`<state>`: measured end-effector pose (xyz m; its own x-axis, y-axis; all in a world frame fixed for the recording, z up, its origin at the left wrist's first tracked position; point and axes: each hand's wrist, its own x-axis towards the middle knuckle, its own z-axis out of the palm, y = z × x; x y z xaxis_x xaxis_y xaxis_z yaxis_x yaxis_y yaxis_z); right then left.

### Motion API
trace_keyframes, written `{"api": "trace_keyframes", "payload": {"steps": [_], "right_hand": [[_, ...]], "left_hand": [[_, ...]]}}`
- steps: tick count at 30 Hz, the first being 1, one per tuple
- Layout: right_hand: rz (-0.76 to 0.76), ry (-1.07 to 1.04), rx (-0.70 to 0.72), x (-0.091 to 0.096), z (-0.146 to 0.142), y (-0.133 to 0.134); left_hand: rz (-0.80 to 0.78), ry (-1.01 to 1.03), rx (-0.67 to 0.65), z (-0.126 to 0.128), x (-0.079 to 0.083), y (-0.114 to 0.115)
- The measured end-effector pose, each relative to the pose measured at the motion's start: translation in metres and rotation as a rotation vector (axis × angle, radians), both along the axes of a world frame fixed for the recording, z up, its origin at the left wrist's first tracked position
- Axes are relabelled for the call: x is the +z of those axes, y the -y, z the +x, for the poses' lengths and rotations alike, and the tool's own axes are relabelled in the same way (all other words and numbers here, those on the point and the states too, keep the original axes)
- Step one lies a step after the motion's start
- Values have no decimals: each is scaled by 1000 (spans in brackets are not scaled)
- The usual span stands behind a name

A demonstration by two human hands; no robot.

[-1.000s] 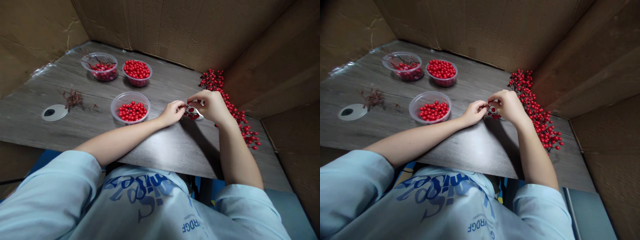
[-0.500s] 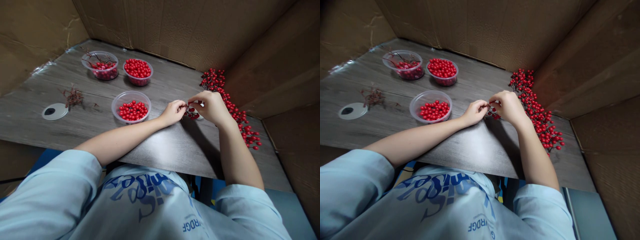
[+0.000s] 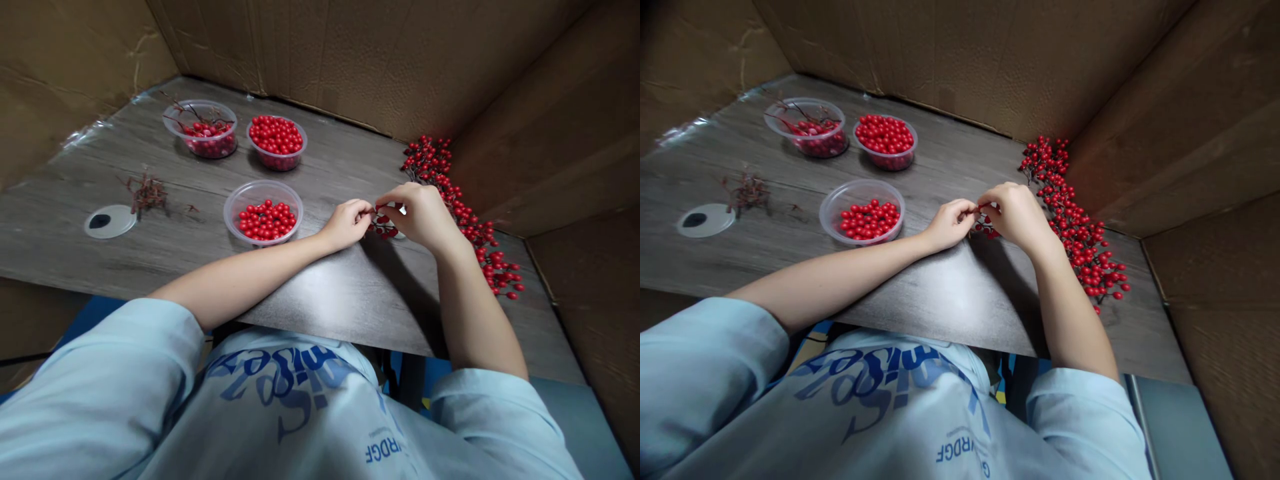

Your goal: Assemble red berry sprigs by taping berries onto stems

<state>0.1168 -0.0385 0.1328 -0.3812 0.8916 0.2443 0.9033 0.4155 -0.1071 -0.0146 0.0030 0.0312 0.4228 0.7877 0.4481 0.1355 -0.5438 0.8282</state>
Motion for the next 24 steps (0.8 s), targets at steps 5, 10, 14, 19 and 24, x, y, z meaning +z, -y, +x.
{"api": "trace_keyframes", "payload": {"steps": [5, 10, 14, 19, 24], "right_hand": [[-20, 31, 10, 0, 1, 0], [-34, 46, 10, 1, 0, 1], [-32, 49, 11, 0, -1, 1], [-32, 37, 17, 1, -1, 0], [-27, 26, 33, -1, -1, 0]], "left_hand": [[15, -2, -2, 0, -1, 0], [13, -5, -2, 0, -1, 0], [9, -6, -3, 0, 0, 0], [14, -6, 2, 0, 0, 0], [13, 2, 3, 0, -1, 0]]}}
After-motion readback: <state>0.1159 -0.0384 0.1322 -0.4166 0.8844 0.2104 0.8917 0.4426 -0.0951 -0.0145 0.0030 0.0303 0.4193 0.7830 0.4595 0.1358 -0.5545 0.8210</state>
